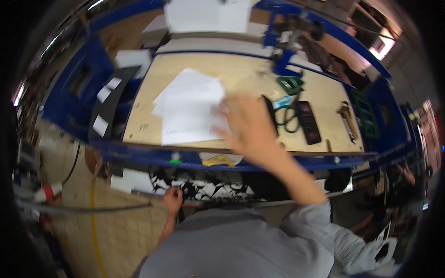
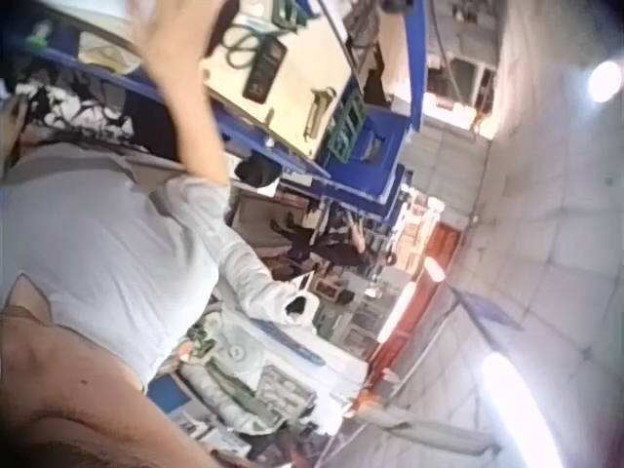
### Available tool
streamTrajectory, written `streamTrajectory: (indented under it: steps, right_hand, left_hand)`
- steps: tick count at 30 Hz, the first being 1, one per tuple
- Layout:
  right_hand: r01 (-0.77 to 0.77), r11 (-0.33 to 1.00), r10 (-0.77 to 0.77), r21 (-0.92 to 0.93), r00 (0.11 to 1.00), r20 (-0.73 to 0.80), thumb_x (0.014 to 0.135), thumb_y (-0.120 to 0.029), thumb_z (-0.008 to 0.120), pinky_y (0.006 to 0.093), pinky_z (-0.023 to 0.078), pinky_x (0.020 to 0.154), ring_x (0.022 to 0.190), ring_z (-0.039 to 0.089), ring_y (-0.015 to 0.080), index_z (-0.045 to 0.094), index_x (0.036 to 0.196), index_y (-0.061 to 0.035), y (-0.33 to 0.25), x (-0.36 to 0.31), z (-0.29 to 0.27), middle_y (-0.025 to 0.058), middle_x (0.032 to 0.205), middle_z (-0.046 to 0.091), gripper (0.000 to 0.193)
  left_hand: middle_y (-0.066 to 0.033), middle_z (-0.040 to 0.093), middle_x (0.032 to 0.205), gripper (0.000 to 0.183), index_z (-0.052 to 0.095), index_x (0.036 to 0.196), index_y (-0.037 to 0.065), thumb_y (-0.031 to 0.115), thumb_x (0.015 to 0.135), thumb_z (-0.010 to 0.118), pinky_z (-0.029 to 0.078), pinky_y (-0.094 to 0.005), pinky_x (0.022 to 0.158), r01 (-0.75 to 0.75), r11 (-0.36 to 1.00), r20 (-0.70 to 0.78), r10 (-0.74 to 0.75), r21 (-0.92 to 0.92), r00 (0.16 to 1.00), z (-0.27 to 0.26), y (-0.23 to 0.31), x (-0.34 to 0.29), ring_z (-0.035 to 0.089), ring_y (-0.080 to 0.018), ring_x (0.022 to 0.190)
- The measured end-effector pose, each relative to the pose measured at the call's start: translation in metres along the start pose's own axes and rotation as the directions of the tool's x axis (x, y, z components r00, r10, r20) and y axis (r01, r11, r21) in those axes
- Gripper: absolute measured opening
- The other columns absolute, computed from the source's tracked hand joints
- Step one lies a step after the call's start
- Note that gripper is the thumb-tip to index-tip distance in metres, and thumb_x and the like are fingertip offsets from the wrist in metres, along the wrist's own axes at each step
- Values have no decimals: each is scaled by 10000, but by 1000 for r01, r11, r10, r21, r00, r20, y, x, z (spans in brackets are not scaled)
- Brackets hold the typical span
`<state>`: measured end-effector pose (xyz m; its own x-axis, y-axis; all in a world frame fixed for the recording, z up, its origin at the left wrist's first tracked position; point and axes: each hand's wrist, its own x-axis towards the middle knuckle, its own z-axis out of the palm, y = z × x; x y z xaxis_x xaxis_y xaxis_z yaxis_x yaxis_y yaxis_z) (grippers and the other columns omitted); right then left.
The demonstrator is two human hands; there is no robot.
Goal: Cutting shoe components from a large sheet of material using a template and a hydraulic clicker press.
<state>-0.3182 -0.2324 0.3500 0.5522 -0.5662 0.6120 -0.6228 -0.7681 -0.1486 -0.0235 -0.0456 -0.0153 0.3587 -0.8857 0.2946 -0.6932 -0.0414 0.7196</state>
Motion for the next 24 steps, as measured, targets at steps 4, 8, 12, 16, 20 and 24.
streamTrajectory:
  steps: [4,8,12,16,20,24]
  right_hand:
    - [-274,958,277,88,961,-19,725,-422,845,498,285,1056,1243,456,335,562,1390,-146,-83,-75,121,129,1332,508,773]
    - [-325,933,292,-154,935,-203,771,-501,791,510,204,1050,1268,411,292,567,1363,-149,-93,-74,186,80,1325,524,725]
    - [-312,933,259,-181,928,-267,849,-478,719,462,169,1044,1236,416,230,587,1318,-176,-99,-71,196,6,1319,533,573]
    - [-282,946,238,-159,939,-249,811,-495,761,467,201,1035,1270,396,252,559,1354,-166,-89,-77,191,23,1333,518,666]
    - [-265,957,241,-119,953,-185,787,-536,743,476,223,1036,1312,369,251,518,1406,-165,-90,-80,181,20,1378,495,756]
    - [-296,950,277,-99,946,-166,828,-451,704,444,207,1075,1353,361,225,488,1437,-171,-97,-76,178,17,1409,482,705]
  left_hand:
    - [-77,599,631,223,598,679,94,214,837,699,460,-442,582,-81,996,44,80,26,996,14,18,21,599,-309,627]
    - [-71,580,604,269,555,641,81,201,834,700,449,-436,562,-86,995,124,78,59,989,4,20,19,590,-304,592]
    - [-72,586,592,243,582,650,76,185,832,701,454,-433,553,-96,991,118,85,92,989,-5,27,20,593,-303,575]
    - [-77,615,616,190,640,694,87,200,837,696,477,-424,569,-58,998,156,52,39,986,-15,48,29,612,-300,594]
    - [-85,629,675,106,673,781,83,181,820,685,496,-423,669,-147,989,373,141,-13,917,-25,72,24,615,-313,670]
    - [-79,654,790,109,679,816,87,196,812,679,479,-419,789,-291,957,459,250,19,852,-23,90,6,608,-310,819]
